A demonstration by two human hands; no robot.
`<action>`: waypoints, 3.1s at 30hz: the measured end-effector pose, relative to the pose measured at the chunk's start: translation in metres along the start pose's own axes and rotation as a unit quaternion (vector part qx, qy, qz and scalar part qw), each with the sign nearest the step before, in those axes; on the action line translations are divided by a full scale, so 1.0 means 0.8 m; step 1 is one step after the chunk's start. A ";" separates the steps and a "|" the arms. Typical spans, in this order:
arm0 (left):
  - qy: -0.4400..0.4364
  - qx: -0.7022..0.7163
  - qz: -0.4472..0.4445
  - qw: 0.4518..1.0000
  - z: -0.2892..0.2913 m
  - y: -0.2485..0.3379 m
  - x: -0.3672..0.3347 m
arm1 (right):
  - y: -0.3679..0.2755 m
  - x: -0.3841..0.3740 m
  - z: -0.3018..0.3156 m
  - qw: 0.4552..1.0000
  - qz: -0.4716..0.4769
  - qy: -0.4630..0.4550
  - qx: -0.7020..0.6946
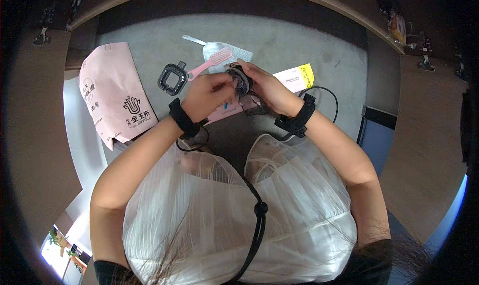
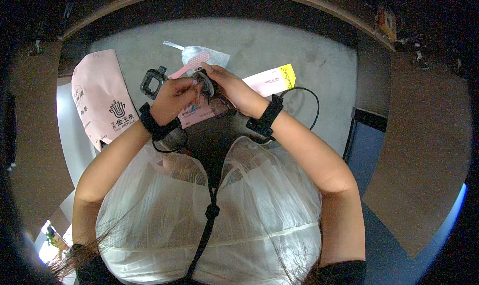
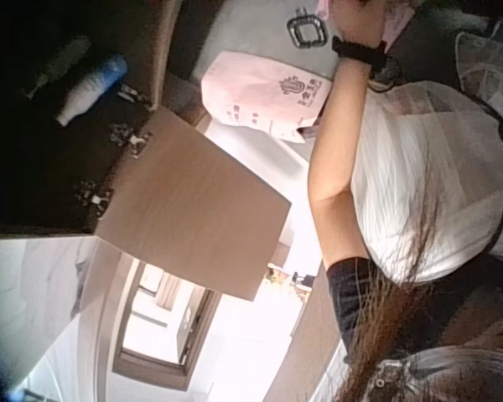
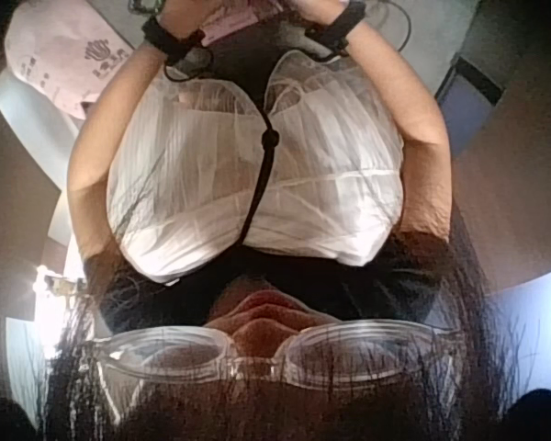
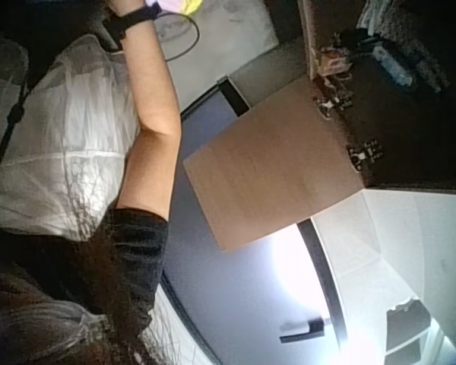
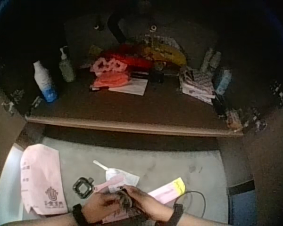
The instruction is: The person opens a bathroom cabinet and removes several items, including hygiene products and papers, to organize them on the counter.
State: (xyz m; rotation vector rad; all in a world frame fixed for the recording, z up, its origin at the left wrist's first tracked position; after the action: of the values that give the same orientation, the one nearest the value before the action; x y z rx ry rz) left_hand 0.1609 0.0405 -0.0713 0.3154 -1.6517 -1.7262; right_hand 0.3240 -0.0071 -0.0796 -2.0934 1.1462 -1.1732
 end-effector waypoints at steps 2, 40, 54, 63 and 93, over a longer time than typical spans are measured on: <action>-0.004 0.001 -0.012 1.000 0.001 -0.002 0.000 | -0.003 0.000 -0.001 1.000 -0.006 -0.004 -0.014; 0.075 -0.051 -0.002 0.996 0.004 -0.001 0.000 | 0.017 -0.005 -0.018 0.947 0.179 0.099 0.246; 0.074 0.007 0.009 0.997 0.004 -0.003 0.003 | -0.002 -0.009 -0.018 0.929 0.191 0.058 0.312; 0.033 0.068 0.015 0.997 0.006 -0.018 0.001 | 0.000 -0.010 -0.010 0.947 0.167 0.062 0.266; 0.017 0.153 0.030 0.988 0.007 -0.015 0.002 | -0.017 -0.002 -0.009 1.000 0.026 0.004 0.014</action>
State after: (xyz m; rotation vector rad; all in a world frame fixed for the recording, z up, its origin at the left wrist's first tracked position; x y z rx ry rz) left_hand 0.1524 0.0428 -0.0810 0.4320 -1.8821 -1.4131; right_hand 0.3234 0.0013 -0.0663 -2.0290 1.1733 -1.1673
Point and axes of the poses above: each hand's wrist, its own x-axis away from the middle knuckle, its own z-axis out of the back of the hand, y = z × x, the point moved 1 cm from there along -x, towards the middle knuckle, and after that the axes turned 1 degree about -x, right-handed, at the moved point
